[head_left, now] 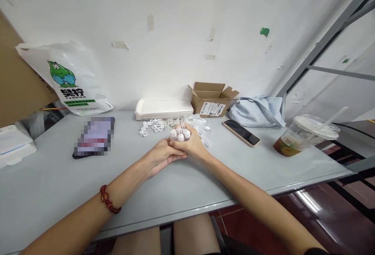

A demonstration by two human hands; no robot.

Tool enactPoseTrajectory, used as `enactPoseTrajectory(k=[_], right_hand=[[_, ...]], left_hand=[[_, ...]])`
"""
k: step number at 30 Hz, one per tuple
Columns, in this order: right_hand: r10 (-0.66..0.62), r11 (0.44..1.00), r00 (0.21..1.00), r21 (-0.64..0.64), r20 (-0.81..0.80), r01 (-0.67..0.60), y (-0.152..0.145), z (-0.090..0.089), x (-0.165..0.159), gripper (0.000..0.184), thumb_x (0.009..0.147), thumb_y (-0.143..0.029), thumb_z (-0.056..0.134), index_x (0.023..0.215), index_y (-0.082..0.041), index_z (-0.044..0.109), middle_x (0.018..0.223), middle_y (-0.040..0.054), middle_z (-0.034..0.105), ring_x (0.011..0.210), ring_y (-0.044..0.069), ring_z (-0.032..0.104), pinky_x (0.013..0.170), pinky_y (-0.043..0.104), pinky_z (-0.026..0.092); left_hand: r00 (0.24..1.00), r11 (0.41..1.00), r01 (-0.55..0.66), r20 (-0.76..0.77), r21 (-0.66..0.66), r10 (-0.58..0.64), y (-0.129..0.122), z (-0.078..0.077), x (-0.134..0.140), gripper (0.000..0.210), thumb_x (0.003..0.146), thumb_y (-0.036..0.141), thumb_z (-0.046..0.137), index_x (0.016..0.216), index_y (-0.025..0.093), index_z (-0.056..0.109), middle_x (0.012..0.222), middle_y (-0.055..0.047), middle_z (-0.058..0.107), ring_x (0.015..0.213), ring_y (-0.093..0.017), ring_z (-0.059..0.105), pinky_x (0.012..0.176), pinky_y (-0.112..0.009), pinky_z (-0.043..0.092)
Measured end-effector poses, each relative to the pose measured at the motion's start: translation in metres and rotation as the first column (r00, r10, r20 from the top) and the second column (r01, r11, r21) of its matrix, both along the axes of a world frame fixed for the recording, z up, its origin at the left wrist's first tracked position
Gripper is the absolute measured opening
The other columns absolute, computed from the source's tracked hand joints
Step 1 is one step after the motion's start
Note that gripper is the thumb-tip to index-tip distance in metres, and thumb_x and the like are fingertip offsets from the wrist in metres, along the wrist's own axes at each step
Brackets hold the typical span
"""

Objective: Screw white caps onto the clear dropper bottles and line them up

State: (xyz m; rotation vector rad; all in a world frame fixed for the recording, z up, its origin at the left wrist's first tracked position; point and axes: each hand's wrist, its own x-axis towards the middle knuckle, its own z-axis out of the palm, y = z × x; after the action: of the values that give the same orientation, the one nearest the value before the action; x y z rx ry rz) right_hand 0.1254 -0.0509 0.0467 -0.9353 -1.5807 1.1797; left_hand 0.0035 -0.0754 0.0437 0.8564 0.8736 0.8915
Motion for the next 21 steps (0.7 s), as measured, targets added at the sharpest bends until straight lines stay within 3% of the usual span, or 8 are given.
enactPoseTrajectory(k=[5,12,21], right_hand=[[0.009,1.0,1.0,-0.015,-0.03,-0.01,0.0,0.001,0.0,0.03,0.054,-0.023,0.069,0.078,-0.019,0.05,0.066,-0.0066,0.05,0.06,0.01,0.046,0.056,0.022,0.038],[0.016,1.0,0.997,-0.018,-0.073,-0.017,0.003,-0.001,-0.002,0.031,0.052,-0.017,0.064,0.079,-0.019,0.048,0.067,-0.0068,0.049,0.06,0.009,0.045,0.056,0.022,0.038],[-0.025,0.996,0.998,-0.085,-0.049,0.021,0.001,0.0,-0.002,0.029,0.051,-0.019,0.068,0.07,-0.019,0.046,0.062,-0.0069,0.047,0.057,0.008,0.042,0.052,0.022,0.035]], left_hand=[[1.0,1.0,0.009,0.014,-0.03,-0.008,0.003,0.001,-0.006,0.028,0.06,-0.005,0.066,0.084,0.01,0.067,0.081,-0.006,0.069,0.078,-0.017,0.067,0.087,-0.032,0.055],[0.988,0.992,0.127,0.092,-0.026,-0.124,0.005,0.011,-0.023,0.03,0.059,-0.001,0.066,0.087,0.01,0.068,0.09,-0.008,0.071,0.101,-0.022,0.064,0.101,-0.034,0.045],[0.982,0.988,0.153,0.111,-0.005,-0.152,0.005,0.011,-0.022,0.022,0.057,0.002,0.064,0.075,0.015,0.07,0.078,-0.003,0.072,0.098,-0.021,0.065,0.098,-0.033,0.047]])
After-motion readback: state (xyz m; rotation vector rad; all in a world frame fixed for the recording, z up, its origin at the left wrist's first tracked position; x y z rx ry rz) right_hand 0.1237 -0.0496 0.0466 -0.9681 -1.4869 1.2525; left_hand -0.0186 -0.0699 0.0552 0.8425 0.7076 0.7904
